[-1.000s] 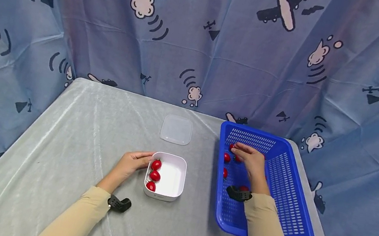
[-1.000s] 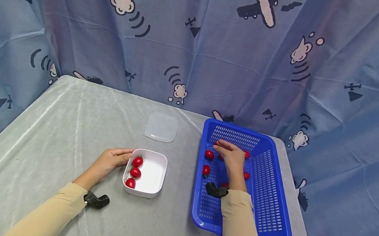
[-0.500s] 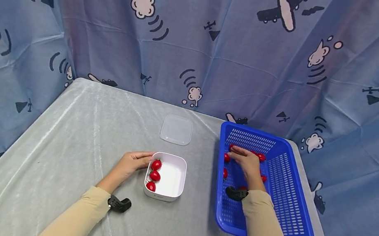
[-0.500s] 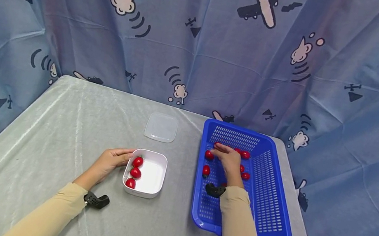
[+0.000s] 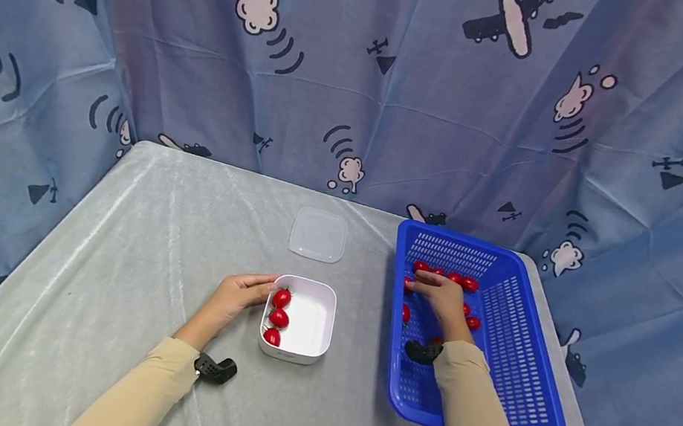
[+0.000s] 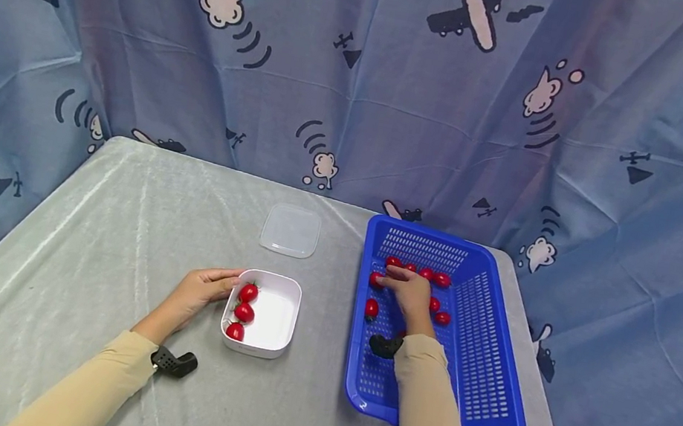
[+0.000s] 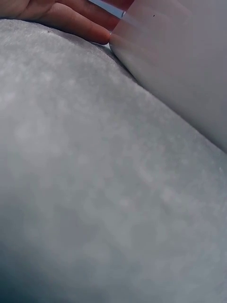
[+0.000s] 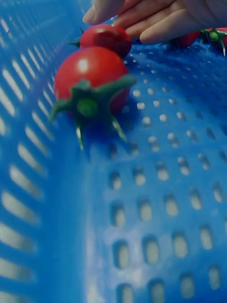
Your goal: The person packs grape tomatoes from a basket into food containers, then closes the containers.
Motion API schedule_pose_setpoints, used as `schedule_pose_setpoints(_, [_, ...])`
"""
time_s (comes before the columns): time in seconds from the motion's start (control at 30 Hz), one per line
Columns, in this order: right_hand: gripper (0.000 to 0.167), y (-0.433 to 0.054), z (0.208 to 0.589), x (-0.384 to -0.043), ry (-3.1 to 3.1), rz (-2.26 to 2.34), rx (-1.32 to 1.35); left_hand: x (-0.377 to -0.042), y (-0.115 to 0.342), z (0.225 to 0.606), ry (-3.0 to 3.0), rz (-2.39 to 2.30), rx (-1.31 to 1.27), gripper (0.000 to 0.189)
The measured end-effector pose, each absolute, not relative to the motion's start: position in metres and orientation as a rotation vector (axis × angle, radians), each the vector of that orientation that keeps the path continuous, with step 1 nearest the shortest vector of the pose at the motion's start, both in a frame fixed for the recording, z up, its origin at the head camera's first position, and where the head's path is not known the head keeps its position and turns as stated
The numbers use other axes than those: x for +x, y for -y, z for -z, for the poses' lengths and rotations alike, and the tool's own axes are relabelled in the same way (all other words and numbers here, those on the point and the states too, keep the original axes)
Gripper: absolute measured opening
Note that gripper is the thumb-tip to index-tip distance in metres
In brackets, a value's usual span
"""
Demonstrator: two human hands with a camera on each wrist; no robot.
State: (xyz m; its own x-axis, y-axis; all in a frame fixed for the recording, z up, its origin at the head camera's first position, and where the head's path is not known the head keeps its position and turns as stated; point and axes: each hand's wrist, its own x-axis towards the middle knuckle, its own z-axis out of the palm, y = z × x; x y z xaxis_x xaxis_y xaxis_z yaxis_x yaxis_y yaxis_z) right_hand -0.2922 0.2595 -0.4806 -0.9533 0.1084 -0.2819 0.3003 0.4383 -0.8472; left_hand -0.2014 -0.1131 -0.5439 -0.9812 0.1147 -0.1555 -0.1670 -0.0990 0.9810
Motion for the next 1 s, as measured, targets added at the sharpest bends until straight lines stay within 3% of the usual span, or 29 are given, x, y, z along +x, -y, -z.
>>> schedule_pose_setpoints(0.53, [0.04,-0.255,0.487,-0.294,-2.529,1.48,0.323,-0.203,0.114,0.547,-1.955,-2.195,-0.048,0.043])
schedule_pose_setpoints(1.0, [0.052,-0.249,0.434,-0.284,-2.427,1.743,0.51,-0.202,0.114,0.544,-1.965,-2.19,-0.063,0.042])
